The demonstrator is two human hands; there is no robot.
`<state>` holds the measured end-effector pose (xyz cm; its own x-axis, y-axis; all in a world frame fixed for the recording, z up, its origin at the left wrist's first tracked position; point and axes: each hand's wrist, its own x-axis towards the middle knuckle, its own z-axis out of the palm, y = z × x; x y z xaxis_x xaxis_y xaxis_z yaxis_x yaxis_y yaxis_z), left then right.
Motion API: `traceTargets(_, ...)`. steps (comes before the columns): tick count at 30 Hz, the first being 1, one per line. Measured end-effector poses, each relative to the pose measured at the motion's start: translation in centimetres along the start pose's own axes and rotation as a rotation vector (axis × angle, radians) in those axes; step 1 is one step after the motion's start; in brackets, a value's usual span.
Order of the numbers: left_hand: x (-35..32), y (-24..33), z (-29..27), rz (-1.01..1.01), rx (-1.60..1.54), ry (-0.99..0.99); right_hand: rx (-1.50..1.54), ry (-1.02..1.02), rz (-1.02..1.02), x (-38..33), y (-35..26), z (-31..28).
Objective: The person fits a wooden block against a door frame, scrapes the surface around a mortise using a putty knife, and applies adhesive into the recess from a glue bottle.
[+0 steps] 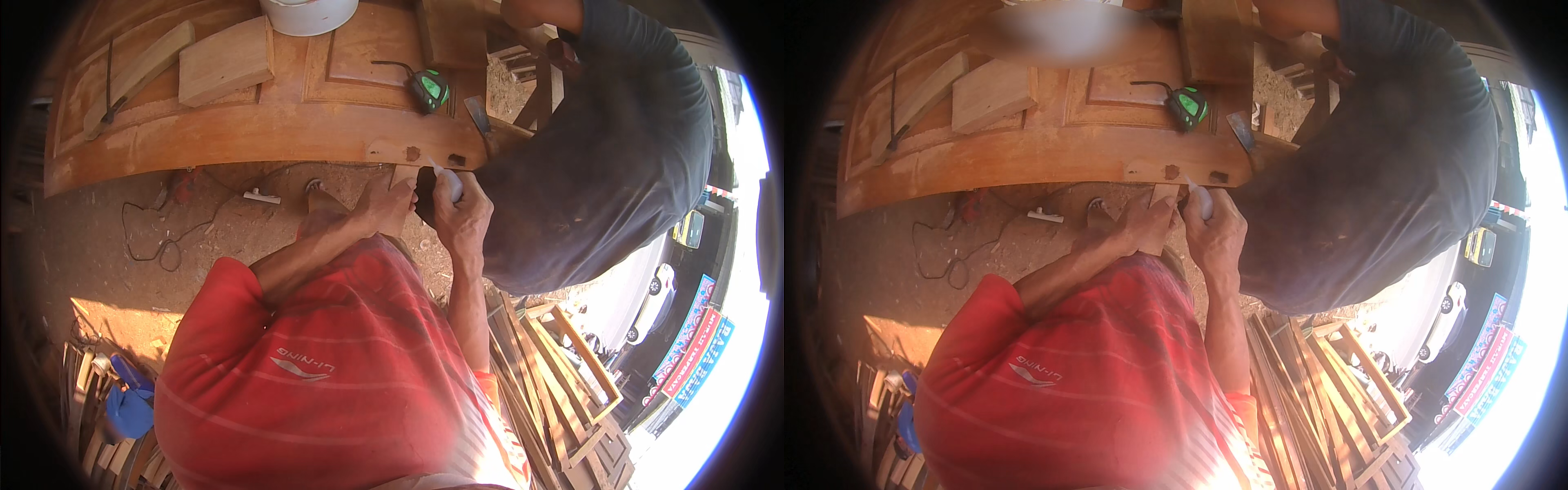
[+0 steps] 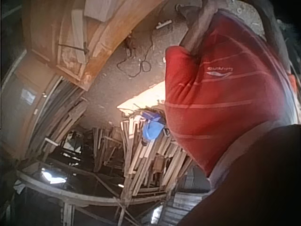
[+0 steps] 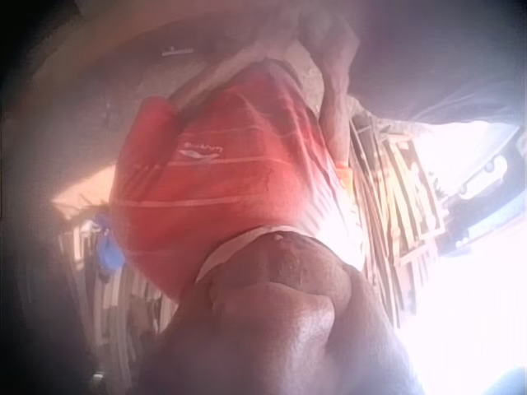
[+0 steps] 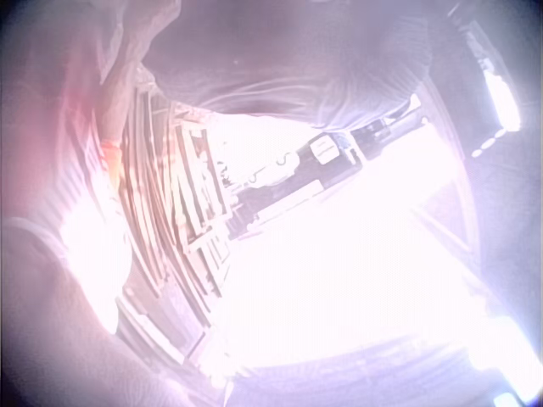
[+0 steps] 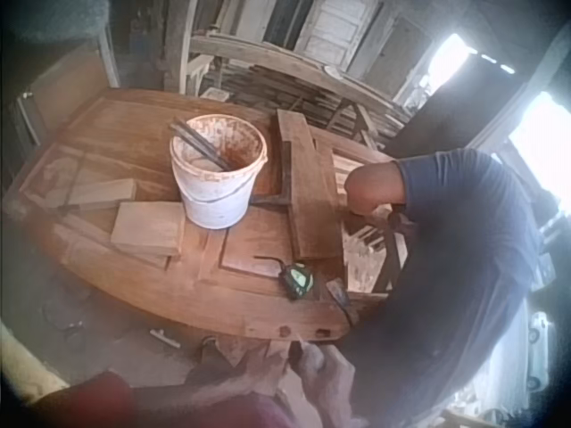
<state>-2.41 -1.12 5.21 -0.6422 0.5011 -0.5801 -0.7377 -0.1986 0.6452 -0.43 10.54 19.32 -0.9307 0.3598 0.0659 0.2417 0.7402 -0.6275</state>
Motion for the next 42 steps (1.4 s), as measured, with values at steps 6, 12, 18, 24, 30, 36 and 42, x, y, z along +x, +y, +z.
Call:
traceTargets(6,-0.2,0.2,0.2,0.029,0.044,0.013,0.004,-0.016,0.044,-0.5,0.5,-0.1)
traceTargets(12,0.1,-0.2,0.1,0.052,0.03,0.018,0.036,-0.03,0.023,-0.6,0.3,0.2)
traceTargets(18,-0.4,0.6,0.0,0.056,0.036,-0.017,0.03,-0.041,-0.007,-0.4,0.2,0.5)
traceTargets(24,-0.4,0.5,-0.1,0.062,0.002,-0.015,0.016,-0.068,-0.023,-0.1,-0.3,0.5)
traceTargets(30,-0.3,0.8,0.4,0.037,0.093,0.023,0.022,-0.031,-0.021,-0.3,0.0,0.4)
traceTargets(36,0.4,-0.6,-0.2,0.052,0.034,-0.01,0.005,-0.012,0.046,-0.9,0.5,0.3)
traceTargets(42,-0.1,0.1,0.0,0.026,0.046,-0.006,-0.002,0.012,0.004,-0.6,0.6,0.5)
